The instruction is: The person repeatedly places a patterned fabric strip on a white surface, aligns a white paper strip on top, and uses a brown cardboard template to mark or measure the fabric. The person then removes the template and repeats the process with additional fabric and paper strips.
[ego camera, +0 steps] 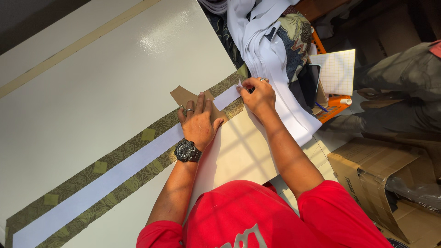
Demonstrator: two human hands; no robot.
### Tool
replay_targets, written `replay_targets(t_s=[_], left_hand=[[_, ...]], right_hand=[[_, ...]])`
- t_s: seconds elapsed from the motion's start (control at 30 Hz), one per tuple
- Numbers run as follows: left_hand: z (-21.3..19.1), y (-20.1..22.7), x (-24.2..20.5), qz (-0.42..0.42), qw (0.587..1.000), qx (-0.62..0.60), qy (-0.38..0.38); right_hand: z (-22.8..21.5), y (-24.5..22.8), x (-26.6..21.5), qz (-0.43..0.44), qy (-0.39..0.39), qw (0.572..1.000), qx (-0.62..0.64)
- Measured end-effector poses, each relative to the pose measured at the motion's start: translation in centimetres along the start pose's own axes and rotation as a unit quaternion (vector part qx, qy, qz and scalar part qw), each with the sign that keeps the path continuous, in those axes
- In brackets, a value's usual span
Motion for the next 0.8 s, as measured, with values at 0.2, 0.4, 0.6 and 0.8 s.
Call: replay_targets(t_s=[0.2,0.4,0.6,0.8], left_hand=[[0.1,0.0,0.0,0.002,1.0,0.002,0.003],[0.2,0.0,0.1,0.0,1.0,0.007,0.0],[0.0,0.0,0.0,0.002,1.0,0.006,0.0],[0.0,0.1,0.1,0.0,1.0,0.002,0.001]], right_hand=[[0.8,-0.3,-0.5,0.066,0.004,0.983,0.17],[1.9,-0.9,-1.1,0.141,-0.075,0.958,0.237],[2.3,-1.1,-1.7,0.06,-0.061,0.969,0.23],[1.3,-1.5,-1.3,0.13,-0.115,0.963,0.205]])
Point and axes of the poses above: each hand's wrist, its own x-axis towards the middle knuckle, its own z-axis out of the palm, y = z × x, the point moved 1 cm from there along x, towards the middle knuckle, and after that the axes turned 11 degrees about -z, right-handed, at the moved point
